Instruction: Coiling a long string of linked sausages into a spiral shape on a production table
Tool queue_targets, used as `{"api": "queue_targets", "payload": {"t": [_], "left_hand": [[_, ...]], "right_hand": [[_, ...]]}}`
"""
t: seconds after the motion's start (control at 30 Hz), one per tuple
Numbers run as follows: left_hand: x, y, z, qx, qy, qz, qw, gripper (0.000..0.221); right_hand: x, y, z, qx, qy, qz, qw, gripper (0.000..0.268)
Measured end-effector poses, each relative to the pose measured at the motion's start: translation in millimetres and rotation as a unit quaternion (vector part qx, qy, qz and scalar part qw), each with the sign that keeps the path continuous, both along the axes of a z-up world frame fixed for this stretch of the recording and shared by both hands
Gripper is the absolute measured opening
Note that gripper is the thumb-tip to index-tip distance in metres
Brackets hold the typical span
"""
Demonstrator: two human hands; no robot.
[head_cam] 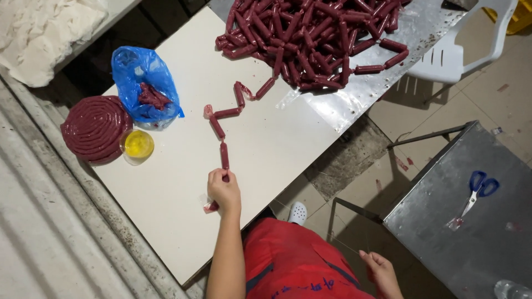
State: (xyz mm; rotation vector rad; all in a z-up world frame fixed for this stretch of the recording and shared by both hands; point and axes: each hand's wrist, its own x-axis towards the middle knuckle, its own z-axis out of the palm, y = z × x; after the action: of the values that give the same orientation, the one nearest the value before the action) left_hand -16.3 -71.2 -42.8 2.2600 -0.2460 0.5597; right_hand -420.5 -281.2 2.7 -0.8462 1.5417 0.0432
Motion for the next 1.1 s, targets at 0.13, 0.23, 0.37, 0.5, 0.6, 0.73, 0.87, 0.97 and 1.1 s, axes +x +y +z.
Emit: {"api": "queue_targets", "payload": {"t": [0.13, 0.23, 0.37, 0.5, 0.6, 0.73, 0.87, 0.97, 1.1], "left_hand": [[-5.3, -5.2, 10.1, 0.007, 0.018, 0.038, 0.999, 0.011], [-5.4, -8.3, 15.9, 0.009, 0.004, 0.044, 0.999, 0.009], [-2.4, -6.3, 10.6, 0.017, -0.012, 0.014, 1.000, 0.012], [-0.4, -9.5, 8.4, 0.012, -0.002, 0.005, 1.000, 0.012], [2.8, -6.7, 9.8, 0.016, -0.007, -0.014, 1.000, 0.016], [3.5, -0.2, 4.6, 0.018, 0.021, -0.036, 0.999, 0.011], [-0.2, 9.4, 8.6, 0.053, 0.102, -0.031, 0.993, 0.033], [11.0, 13.1, -1.5, 0.092, 0.074, -0.055, 0.991, 0.024], [10.0, 16.2, -2.2, 0.111, 0.055, -0.068, 0.990, 0.025]], "right_hand": [[-3.8, -1.3, -10.7, -0.017, -0.009, 0.020, 1.000, 0.055], [0.5, -3.1, -6.3, -0.017, 0.000, 0.017, 1.000, 0.056], [5.5, 2.4, 6.0, -0.036, -0.002, 0.017, 0.999, 0.055], [-14.1, -2.9, -9.2, -0.035, 0.013, 0.013, 0.999, 0.056], [-53.9, -18.9, -43.3, 0.083, 0.209, 0.108, 0.968, 0.085], [-130.4, -45.7, -113.2, -0.015, 0.307, 0.091, 0.947, 0.084], [-138.4, -60.2, -117.0, -0.088, 0.300, 0.125, 0.942, 0.055], [-185.0, -97.8, -142.0, -0.151, 0.345, 0.204, 0.904, 0.062], [-175.5, -98.8, -144.7, -0.257, 0.397, 0.325, 0.819, 0.085]]}}
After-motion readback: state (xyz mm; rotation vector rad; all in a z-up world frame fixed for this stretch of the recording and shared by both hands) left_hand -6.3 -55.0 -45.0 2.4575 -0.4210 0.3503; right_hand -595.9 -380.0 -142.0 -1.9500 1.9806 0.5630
